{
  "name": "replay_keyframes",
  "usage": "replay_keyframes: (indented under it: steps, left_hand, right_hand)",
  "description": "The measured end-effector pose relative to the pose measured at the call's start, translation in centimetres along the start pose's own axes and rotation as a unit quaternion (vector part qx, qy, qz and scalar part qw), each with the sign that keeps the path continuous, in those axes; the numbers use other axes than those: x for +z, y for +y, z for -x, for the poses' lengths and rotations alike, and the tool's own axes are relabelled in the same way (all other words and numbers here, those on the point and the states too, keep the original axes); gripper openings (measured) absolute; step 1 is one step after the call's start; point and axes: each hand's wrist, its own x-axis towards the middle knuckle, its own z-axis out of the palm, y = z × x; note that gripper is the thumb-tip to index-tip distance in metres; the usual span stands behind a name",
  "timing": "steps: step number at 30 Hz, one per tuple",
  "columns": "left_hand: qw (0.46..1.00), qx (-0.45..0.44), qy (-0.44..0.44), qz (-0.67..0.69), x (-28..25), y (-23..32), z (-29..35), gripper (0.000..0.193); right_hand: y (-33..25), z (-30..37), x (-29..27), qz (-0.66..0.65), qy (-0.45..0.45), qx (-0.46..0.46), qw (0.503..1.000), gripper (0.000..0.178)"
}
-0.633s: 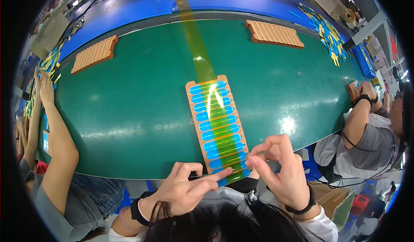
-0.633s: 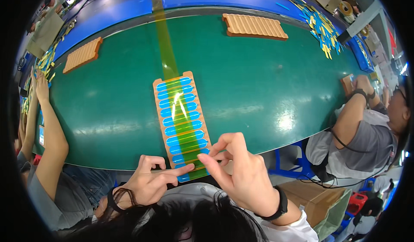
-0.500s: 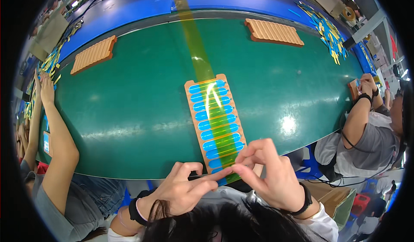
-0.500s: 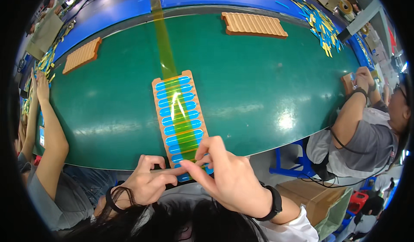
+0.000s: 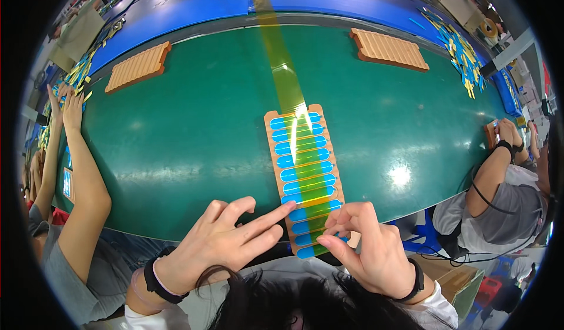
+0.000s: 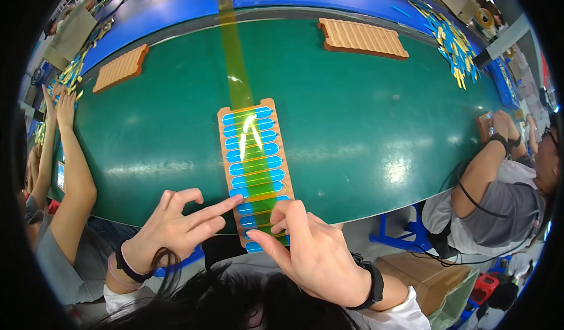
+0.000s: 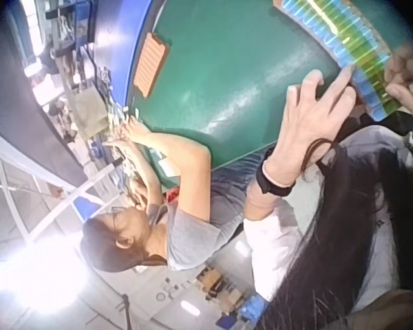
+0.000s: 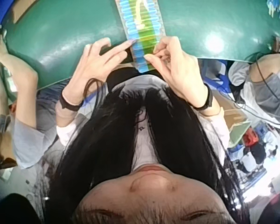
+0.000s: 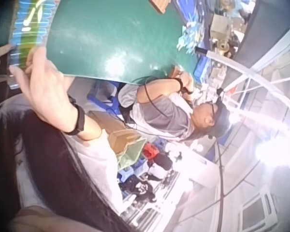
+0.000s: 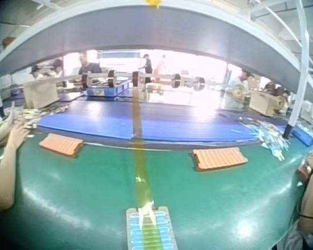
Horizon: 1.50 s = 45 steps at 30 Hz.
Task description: The person is assembling small colorful plastic parts onto a tray and securing them with yellow tape.
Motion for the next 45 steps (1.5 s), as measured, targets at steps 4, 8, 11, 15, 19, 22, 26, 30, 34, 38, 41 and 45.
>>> replay_keyframes:
  steps: [4,8,11,15,19,22,26,30,34,38,41,45]
  left_hand:
    - [0.984,-0.047,-0.043,0.166,0.7,-0.9,0.0,0.03]
    - [0.913,-0.137,-0.09,0.373,0.6,-1.0,-0.5,0.056]
    - [0.881,-0.147,-0.079,0.442,1.3,-1.8,-0.2,0.07]
    - [0.902,-0.124,-0.092,0.403,-0.8,-1.9,-1.2,0.07]
    - [0.94,-0.126,-0.142,0.282,-2.1,-2.0,-1.5,0.061]
    - [0.965,-0.072,-0.153,0.202,-3.4,-2.4,-2.3,0.058]
    - [0.96,-0.131,0.065,0.238,-4.3,-5.2,-4.9,0.032]
    - [0.784,-0.361,0.173,0.475,-2.2,-11.8,-10.8,0.06]
    - [0.635,-0.319,0.154,0.687,-2.3,-15.0,-14.1,0.061]
    - [0.608,-0.255,0.179,0.73,-0.7,-16.3,-15.1,0.044]
    - [0.662,-0.224,0.22,0.68,-0.7,-15.3,-15.9,0.029]
    - [0.768,-0.23,0.301,0.517,-1.8,-13.5,-16.0,0.027]
  right_hand:
    - [0.4,-0.2,0.3,-0.006,0.021,-0.017,1.0,0.033]
    - [0.7,-0.3,0.3,-0.01,0.014,-0.032,0.999,0.033]
    - [0.8,-0.2,0.4,-0.013,0.014,-0.032,0.999,0.034]
    - [0.9,-0.1,0.2,-0.009,0.014,-0.034,0.999,0.035]
    - [0.7,-0.3,-0.2,0.005,-0.038,-0.022,0.999,0.037]
    - [0.8,-0.4,0.2,-0.004,0.008,-0.047,0.999,0.037]
    - [0.0,-0.2,-0.3,0.036,-0.042,-0.022,0.998,0.037]
    - [0.0,-0.1,-0.1,0.055,-0.045,-0.027,0.997,0.037]
    - [-0.6,-0.2,-0.2,0.066,-0.056,-0.022,0.996,0.038]
    - [-2.0,-0.9,-0.4,0.066,-0.062,-0.005,0.996,0.04]
    - [-2.0,-1.4,-0.6,0.075,-0.058,0.014,0.995,0.041]
    - [-1.9,-2.9,-0.7,0.043,-0.065,0.001,0.997,0.035]
